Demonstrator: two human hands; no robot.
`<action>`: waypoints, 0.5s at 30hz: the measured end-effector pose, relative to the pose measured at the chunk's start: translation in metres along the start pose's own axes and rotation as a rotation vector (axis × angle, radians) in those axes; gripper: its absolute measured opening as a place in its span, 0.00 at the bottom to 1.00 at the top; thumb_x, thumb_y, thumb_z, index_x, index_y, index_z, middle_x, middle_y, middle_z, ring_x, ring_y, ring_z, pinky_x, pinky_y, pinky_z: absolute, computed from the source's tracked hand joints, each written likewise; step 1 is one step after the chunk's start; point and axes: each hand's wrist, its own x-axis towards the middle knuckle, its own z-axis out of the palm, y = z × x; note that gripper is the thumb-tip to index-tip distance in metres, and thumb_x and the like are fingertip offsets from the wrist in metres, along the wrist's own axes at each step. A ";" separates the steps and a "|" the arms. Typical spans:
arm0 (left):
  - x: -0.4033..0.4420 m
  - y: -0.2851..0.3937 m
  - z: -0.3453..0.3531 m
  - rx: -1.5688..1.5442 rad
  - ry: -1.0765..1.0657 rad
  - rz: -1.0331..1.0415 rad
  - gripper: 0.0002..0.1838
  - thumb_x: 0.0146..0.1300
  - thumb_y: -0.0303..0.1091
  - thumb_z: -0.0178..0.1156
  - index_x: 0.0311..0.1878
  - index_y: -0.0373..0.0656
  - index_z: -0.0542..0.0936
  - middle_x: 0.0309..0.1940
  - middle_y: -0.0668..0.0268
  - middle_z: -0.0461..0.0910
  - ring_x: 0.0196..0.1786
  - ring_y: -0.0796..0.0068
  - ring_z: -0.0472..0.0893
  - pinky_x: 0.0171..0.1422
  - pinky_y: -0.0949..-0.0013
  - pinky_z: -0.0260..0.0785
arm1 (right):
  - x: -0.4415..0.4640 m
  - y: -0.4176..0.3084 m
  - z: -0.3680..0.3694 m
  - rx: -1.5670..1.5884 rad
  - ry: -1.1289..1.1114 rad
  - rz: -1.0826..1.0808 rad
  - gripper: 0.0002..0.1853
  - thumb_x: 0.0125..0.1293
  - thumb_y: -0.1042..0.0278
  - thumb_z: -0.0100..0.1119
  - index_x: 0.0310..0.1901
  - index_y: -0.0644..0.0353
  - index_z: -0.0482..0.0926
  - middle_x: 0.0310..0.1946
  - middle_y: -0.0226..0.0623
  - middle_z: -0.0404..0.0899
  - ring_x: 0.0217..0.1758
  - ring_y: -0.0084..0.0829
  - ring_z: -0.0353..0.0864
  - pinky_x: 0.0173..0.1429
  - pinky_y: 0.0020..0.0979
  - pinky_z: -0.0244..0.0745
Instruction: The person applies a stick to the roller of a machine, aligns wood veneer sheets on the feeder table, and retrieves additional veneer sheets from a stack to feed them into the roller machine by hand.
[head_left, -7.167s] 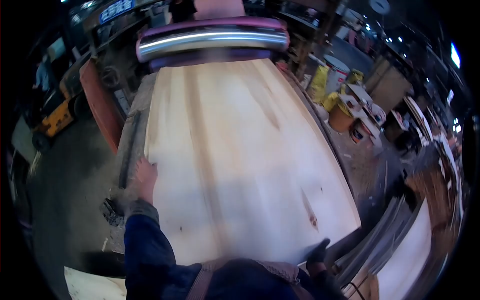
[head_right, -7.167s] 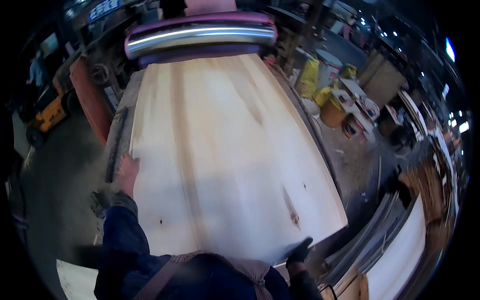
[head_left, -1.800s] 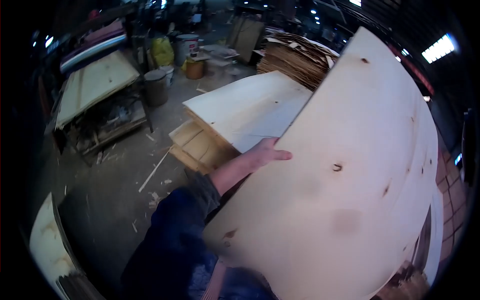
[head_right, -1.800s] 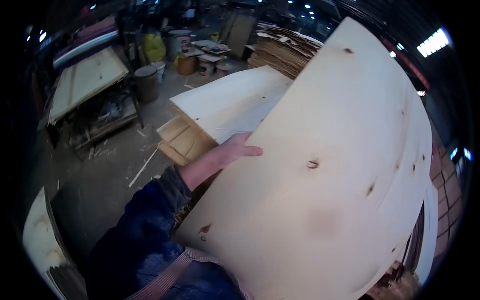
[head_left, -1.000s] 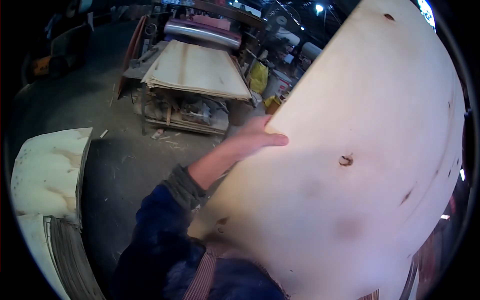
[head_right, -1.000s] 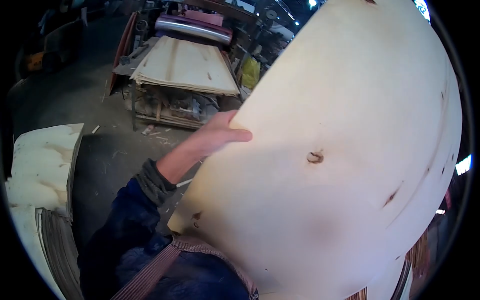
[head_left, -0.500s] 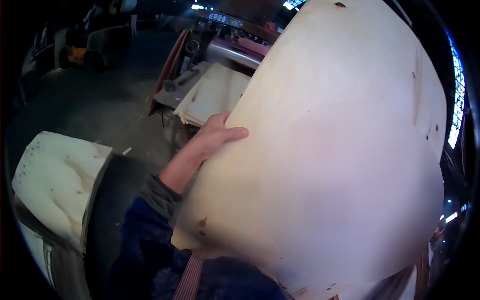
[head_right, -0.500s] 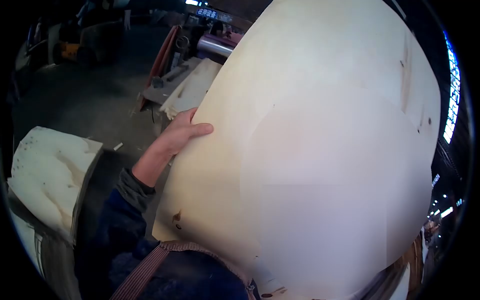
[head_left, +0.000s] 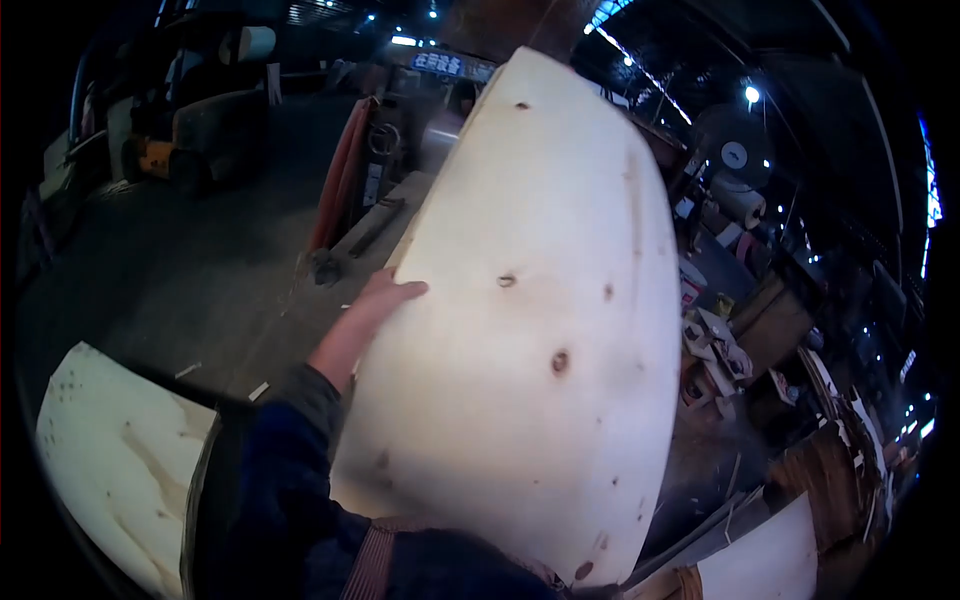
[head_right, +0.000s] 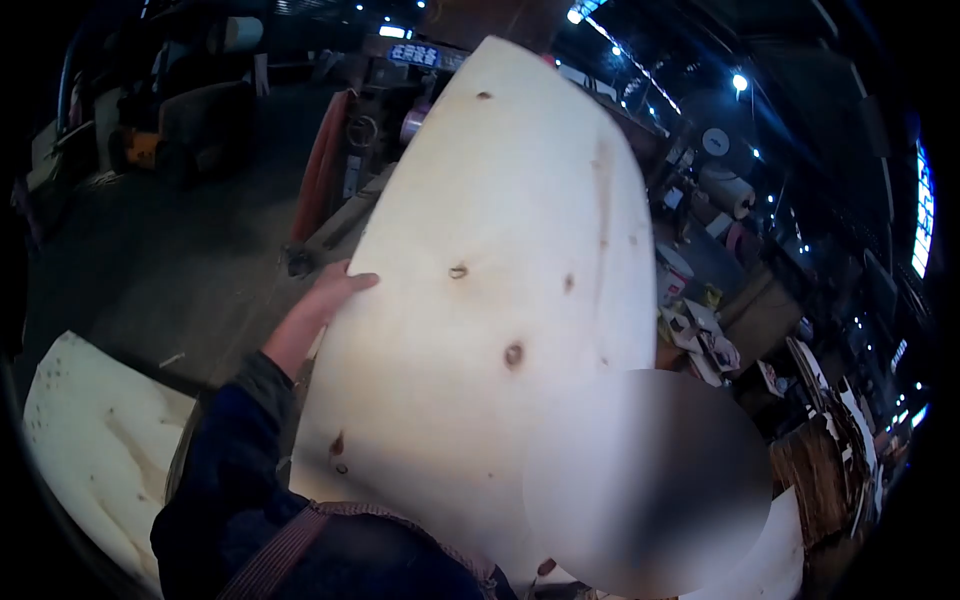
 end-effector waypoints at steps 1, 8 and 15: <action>0.038 -0.025 -0.008 0.011 -0.013 -0.018 0.21 0.53 0.31 0.60 0.50 0.32 0.72 0.39 0.57 0.78 0.38 0.69 0.79 0.43 0.67 0.72 | 0.013 0.000 0.005 0.005 0.004 -0.017 0.39 0.61 0.33 0.36 0.65 0.57 0.53 0.64 0.39 0.57 0.65 0.42 0.56 0.67 0.43 0.52; 0.161 -0.183 -0.087 0.156 0.361 -0.256 0.30 0.50 0.36 0.61 0.59 0.45 0.66 0.39 0.64 0.77 0.34 0.74 0.76 0.34 0.68 0.70 | 0.041 0.010 0.002 0.059 0.008 -0.134 0.40 0.60 0.33 0.36 0.65 0.56 0.53 0.64 0.40 0.57 0.65 0.42 0.56 0.67 0.43 0.52; -0.055 -0.220 -0.118 0.254 0.369 -0.108 0.22 0.59 0.33 0.55 0.55 0.35 0.66 0.47 0.60 0.71 0.48 0.74 0.71 0.50 0.72 0.66 | 0.032 0.013 0.035 0.081 0.107 -0.132 0.42 0.59 0.29 0.34 0.65 0.55 0.52 0.65 0.38 0.53 0.66 0.41 0.55 0.67 0.42 0.51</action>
